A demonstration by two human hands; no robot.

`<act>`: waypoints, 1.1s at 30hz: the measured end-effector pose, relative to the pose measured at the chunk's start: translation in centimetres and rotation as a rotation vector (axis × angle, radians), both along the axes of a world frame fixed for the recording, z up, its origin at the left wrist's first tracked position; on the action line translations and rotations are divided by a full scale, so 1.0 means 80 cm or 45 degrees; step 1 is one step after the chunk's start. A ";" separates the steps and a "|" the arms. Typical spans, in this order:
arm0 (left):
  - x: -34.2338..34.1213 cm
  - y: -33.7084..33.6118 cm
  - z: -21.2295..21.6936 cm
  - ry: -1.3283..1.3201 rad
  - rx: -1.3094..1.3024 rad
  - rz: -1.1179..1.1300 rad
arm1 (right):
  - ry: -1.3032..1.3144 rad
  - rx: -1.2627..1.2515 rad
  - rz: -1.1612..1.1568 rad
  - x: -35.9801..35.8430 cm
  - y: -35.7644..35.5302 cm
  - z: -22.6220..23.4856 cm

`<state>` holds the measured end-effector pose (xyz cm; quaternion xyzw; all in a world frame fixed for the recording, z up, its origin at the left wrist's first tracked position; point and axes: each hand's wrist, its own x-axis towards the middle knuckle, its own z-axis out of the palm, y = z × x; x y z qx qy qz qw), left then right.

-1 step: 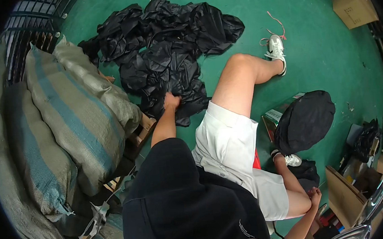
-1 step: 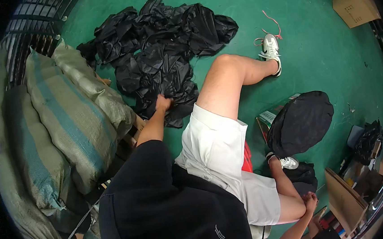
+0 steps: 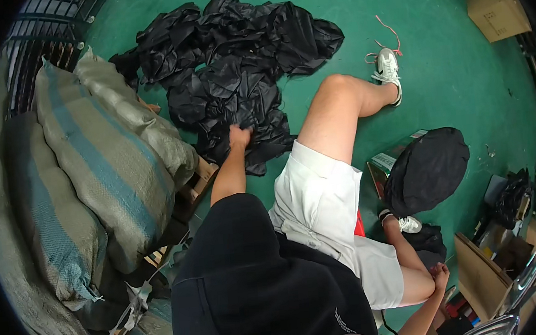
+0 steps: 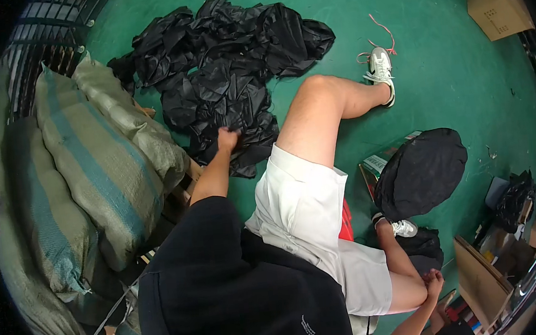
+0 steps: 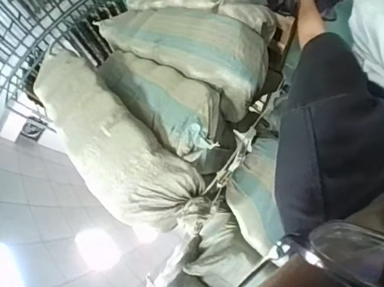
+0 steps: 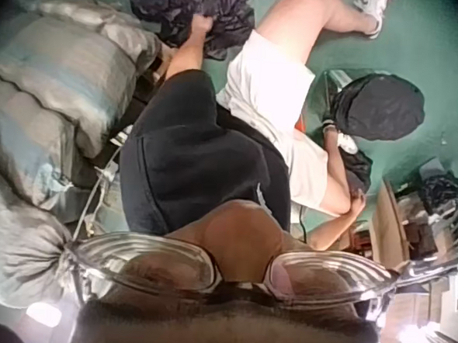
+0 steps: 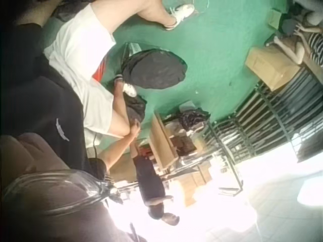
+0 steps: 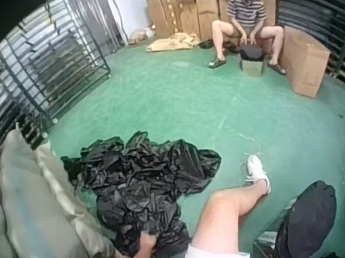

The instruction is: Inspecting and organizing black fabric covers in a manufacturing workshop.

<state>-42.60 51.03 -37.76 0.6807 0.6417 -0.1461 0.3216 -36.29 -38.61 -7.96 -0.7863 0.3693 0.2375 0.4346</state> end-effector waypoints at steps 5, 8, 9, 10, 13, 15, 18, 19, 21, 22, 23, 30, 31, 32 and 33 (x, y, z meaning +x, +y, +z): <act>0.045 0.097 -0.022 -0.864 0.277 0.447 | -0.020 0.077 0.004 -0.001 0.030 0.018; 0.102 0.100 -0.008 -1.108 -0.488 1.224 | -0.050 -0.027 0.009 -0.029 0.012 0.050; 0.099 0.122 -0.003 -1.121 -0.564 1.291 | -0.037 -0.018 0.026 -0.030 0.014 0.045; 0.104 0.130 -0.004 -1.116 -0.583 1.278 | -0.062 -0.019 0.010 -0.034 0.012 0.045; 0.084 0.159 -0.009 -1.121 -0.375 1.259 | -0.034 -0.007 0.051 -0.036 0.001 0.022; 0.083 0.163 -0.001 -1.109 -0.125 1.280 | -0.050 0.016 0.060 -0.034 -0.001 0.020; 0.154 0.135 0.030 -1.161 -0.036 1.125 | -0.064 -0.054 0.029 -0.042 -0.007 0.041; 0.164 0.132 0.044 -1.172 0.040 0.992 | -0.013 -0.088 0.026 -0.035 -0.003 0.041; 0.172 0.149 0.079 -1.236 0.066 0.918 | -0.030 -0.032 0.070 -0.016 0.011 0.022; 0.180 0.155 0.100 -1.334 0.059 0.839 | -0.053 -0.002 0.106 -0.009 0.018 0.015; 0.191 0.153 0.122 -1.433 0.041 0.753 | -0.074 0.016 0.089 -0.002 0.028 0.011; 0.261 0.054 0.322 -1.838 -0.385 0.071 | -0.035 0.051 0.400 0.080 0.079 -0.022; 0.281 0.013 0.359 -1.886 -0.472 -0.007 | -0.051 0.061 0.442 0.088 0.085 -0.017; 0.313 -0.033 0.388 -1.861 -0.573 -0.149 | -0.170 -0.089 0.614 0.092 0.077 -0.019; 0.322 -0.066 0.420 -1.809 -0.618 -0.266 | -0.263 -0.221 0.825 0.108 0.081 -0.027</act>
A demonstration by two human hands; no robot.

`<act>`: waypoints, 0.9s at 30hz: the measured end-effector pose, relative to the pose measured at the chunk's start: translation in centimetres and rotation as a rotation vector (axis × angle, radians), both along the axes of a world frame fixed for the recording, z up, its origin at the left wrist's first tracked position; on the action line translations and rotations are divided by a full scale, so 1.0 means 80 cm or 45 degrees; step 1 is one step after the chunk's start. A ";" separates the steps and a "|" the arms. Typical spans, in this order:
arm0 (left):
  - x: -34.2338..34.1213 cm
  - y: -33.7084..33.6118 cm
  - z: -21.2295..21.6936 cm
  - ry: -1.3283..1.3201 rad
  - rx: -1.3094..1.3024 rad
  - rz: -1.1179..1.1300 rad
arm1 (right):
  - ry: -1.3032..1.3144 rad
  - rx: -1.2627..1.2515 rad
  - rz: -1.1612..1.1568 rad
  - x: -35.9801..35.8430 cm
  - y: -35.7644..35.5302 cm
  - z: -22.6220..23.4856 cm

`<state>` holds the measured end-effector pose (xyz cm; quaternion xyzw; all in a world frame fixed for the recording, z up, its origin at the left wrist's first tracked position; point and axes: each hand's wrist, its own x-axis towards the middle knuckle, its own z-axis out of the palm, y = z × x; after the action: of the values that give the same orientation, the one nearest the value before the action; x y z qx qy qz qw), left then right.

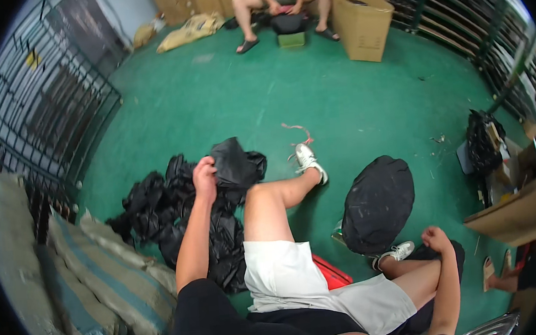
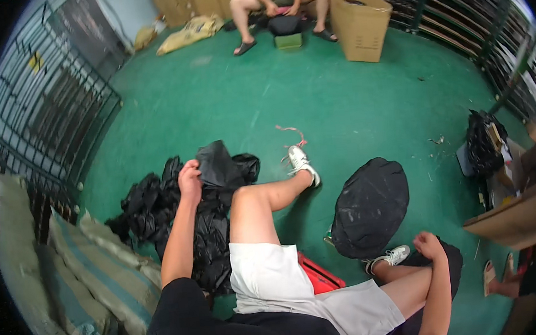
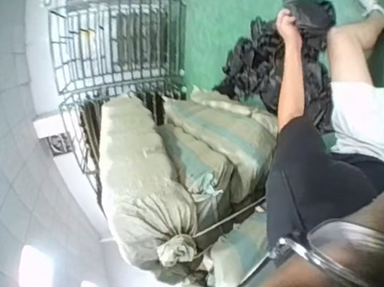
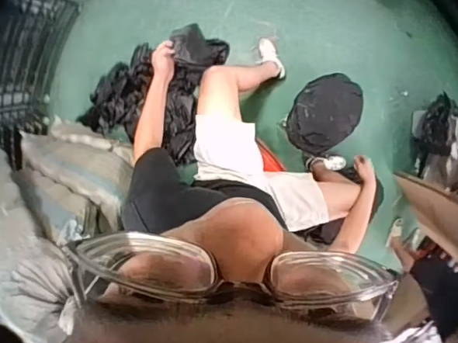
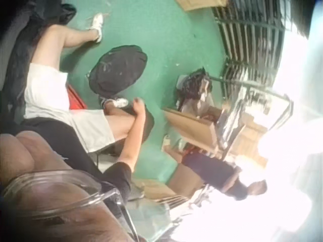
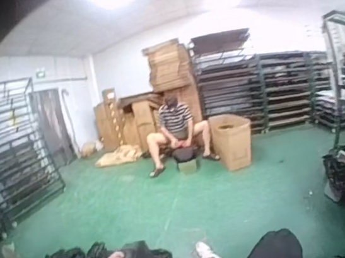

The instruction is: Inspecting and organizing black fabric covers in a manufacturing workshop.

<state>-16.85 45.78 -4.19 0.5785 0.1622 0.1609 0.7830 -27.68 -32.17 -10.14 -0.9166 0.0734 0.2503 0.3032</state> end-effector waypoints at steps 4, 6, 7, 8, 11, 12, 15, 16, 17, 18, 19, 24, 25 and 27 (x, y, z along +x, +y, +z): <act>0.062 -0.196 0.107 -0.104 -0.125 -0.559 | -0.407 0.293 -0.004 0.048 0.129 0.089; 0.098 -0.298 0.112 -0.108 -0.209 -0.798 | -0.713 0.537 0.039 0.075 0.164 0.098; 0.106 -0.340 0.114 -0.108 -0.280 -0.881 | -0.766 0.548 0.024 0.087 0.201 0.138; 0.113 -0.385 0.114 -0.101 -0.362 -0.986 | -0.910 0.570 0.051 0.103 0.220 0.146; 0.120 -0.495 0.111 -0.017 -0.583 -1.143 | -1.280 0.444 -0.063 0.140 0.263 0.140; 0.123 -0.521 0.108 0.019 -0.596 -1.189 | -1.198 0.639 -0.315 0.149 0.271 0.128; 0.128 -0.567 0.084 0.008 -0.678 -1.220 | -1.089 0.797 -0.714 0.172 0.244 0.103; 0.129 -0.574 0.080 0.049 -0.687 -1.249 | -1.098 0.910 -0.814 0.177 0.232 0.091; 0.132 -0.579 0.078 -0.022 -0.545 -1.282 | -0.999 1.223 -0.837 0.175 0.220 0.095; 0.135 -0.585 0.073 -0.099 -0.403 -1.312 | -0.761 1.474 -0.954 0.172 0.208 0.093; 0.139 -0.589 0.062 -0.242 -0.138 -1.318 | -0.646 1.603 -1.022 0.173 0.200 0.093; 0.149 -0.612 0.045 -0.523 0.597 -1.220 | -0.417 2.013 -1.271 0.181 0.172 0.102; 0.148 -0.613 0.044 -0.552 0.648 -1.240 | -0.420 2.062 -1.255 0.184 0.168 0.096; 0.153 -0.611 0.047 -0.570 0.690 -1.249 | -0.389 2.089 -1.247 0.193 0.169 0.092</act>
<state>-4.61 -3.07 -0.44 0.7168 -0.3393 -0.0656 0.6056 -12.25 -18.67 -2.80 -0.3103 0.2096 -0.0524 0.9258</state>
